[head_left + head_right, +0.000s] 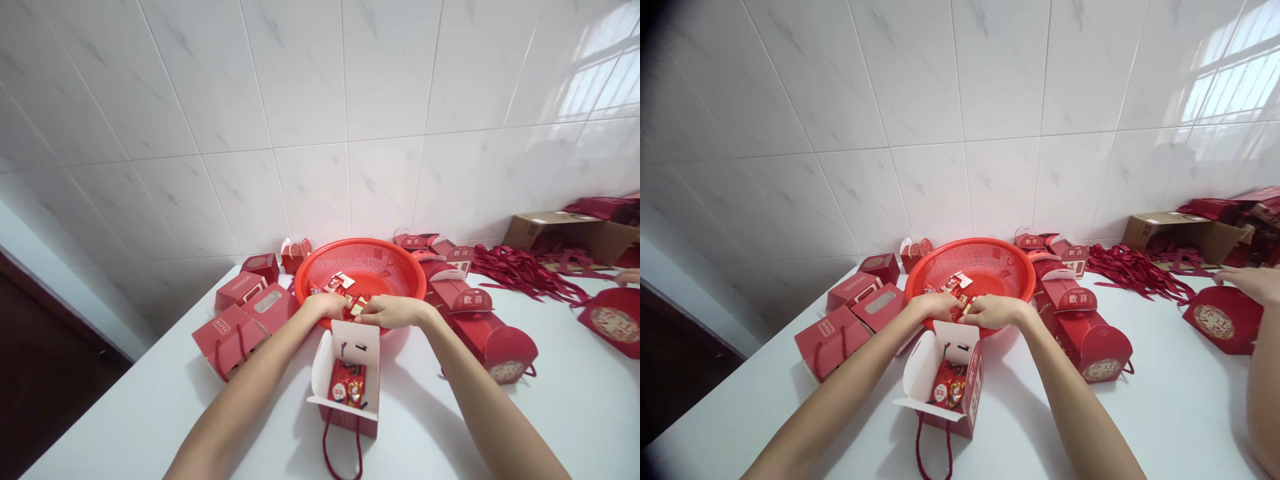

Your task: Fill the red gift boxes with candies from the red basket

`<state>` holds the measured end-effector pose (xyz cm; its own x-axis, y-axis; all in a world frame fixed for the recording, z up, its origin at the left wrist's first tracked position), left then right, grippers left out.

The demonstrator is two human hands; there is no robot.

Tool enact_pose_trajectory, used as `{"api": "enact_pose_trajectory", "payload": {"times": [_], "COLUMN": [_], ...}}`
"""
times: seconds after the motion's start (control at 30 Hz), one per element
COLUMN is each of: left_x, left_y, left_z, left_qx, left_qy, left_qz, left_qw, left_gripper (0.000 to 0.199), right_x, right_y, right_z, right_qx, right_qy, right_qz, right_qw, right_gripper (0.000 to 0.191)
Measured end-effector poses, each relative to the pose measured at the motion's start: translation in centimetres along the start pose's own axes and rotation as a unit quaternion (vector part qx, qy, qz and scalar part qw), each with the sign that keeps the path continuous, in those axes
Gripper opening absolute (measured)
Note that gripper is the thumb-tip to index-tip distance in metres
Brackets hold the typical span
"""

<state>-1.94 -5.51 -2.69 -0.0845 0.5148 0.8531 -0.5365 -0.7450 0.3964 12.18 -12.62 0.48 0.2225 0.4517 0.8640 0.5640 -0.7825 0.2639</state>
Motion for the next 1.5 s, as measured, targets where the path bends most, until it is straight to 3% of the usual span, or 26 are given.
{"api": "enact_pose_trajectory", "payload": {"times": [0.47,0.9,1.13,1.33,1.43,1.5], "left_x": [-0.3,-0.7,0.7,1.2,1.2,1.2], "left_y": [1.0,0.0,0.2,1.0,1.3,1.4], "left_z": [0.7,-0.1,-0.3,0.0,0.2,0.4], "left_qx": [-0.019,-0.045,-0.103,-0.175,-0.209,-0.215], "left_qy": [0.023,0.127,0.275,0.365,0.395,0.393], "left_qz": [0.016,0.067,0.215,0.244,0.242,0.235], "left_qw": [0.999,0.989,0.931,0.882,0.861,0.863], "left_gripper": [0.004,0.026,0.022,0.036,0.041,0.04], "right_x": [-0.3,-0.2,0.0,0.3,0.3,0.4], "right_y": [-0.1,-0.2,-0.6,-1.1,-1.3,-1.3], "right_z": [-0.2,0.0,1.7,3.1,3.3,3.3], "right_qx": [0.007,-0.004,-0.069,-0.15,-0.15,-0.136], "right_qy": [0.023,0.004,-0.057,-0.131,-0.179,-0.204], "right_qz": [-0.004,0.015,0.114,0.244,0.276,0.291], "right_qw": [1.0,1.0,0.989,0.949,0.933,0.925], "right_gripper": [0.037,0.038,0.025,0.011,0.015,0.012]}}
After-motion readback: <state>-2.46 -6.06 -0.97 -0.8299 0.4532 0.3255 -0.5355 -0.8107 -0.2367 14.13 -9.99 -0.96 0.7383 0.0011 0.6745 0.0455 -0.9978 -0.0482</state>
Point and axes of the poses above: each hand's wrist, its own y-axis away from the middle knuckle, its own x-axis out of the back of the hand, z = x × y, the point moved 3 cm from there along -y, towards the middle knuckle, and after that the axes turned 9 degrees about y, right-handed, at the moved point
